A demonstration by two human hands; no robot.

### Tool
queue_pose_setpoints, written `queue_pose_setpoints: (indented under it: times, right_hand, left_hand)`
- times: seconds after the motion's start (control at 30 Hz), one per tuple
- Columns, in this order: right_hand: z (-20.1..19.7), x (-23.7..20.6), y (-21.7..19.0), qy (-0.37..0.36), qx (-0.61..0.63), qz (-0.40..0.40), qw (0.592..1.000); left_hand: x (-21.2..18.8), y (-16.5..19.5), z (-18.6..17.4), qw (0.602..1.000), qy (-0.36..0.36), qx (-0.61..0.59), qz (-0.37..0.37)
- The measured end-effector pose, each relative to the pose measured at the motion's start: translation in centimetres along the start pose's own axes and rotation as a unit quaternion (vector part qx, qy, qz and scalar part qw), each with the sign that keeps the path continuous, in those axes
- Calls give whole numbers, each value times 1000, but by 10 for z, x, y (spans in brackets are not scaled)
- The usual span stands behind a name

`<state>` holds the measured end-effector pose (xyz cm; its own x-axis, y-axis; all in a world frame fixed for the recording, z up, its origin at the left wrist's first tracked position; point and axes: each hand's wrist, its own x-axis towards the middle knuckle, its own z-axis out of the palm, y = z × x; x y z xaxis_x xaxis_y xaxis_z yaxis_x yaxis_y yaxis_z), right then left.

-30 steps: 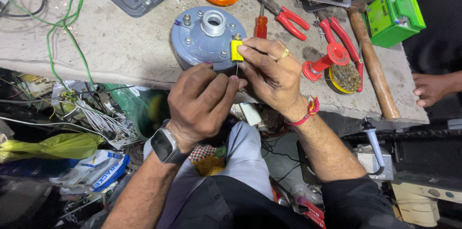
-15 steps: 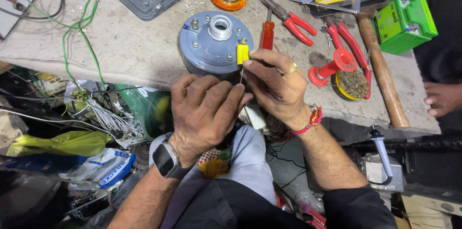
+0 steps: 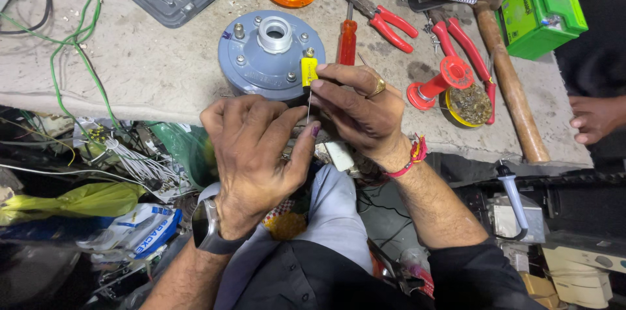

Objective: The person works on a grey cylindrical electrical motor, using a screwdriver to tighten screws on the terminal cover and pliers to attach a yellow wire connector to a terminal. The person rotates the motor to access different sides and secures the connections.

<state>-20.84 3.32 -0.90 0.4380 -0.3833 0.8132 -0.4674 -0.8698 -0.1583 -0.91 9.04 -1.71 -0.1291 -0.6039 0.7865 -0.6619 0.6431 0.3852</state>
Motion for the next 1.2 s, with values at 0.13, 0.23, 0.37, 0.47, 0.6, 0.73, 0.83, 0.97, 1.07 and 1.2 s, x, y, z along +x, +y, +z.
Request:
queue_pose_setpoints:
  times: [0.13,0.23,0.37,0.47,0.6,0.73,0.83,0.97,1.07,1.2]
  right_hand:
    - [0,0,2,-2,16,4,1000]
    - [0,0,4,-2,33,15,999]
    - [-1,-1,6,-6,46,30,998]
    - [-1,0,7,-9,54,36,998]
    - [-1,0,9,-23,71,46,996]
    - [-1,-1,11,-19,80,48,995]
    - [0,-3,11,-14,81,55,995]
    - [2,-4,10,-1,81,70,994]
    - [2,-4,6,10,72,80,994]
    - [-1,-5,-4,43,27,99,994]
  left_hand:
    - [2,2,2,1000,1,-3,-11]
    - [4,2,2,1000,-5,4,-5]
    - [6,2,2,1000,-22,-10,-8]
    - [8,2,0,999,-27,-25,-15]
    - [9,0,-3,998,-50,-34,-5]
    - [14,-4,-4,997,-69,-41,2]
    - [20,-7,-5,996,-84,-40,11]
    - [24,-7,-10,994,-94,-52,12]
    - [21,-3,-11,997,-68,-44,4]
    - [16,-5,-16,996,-70,-45,14]
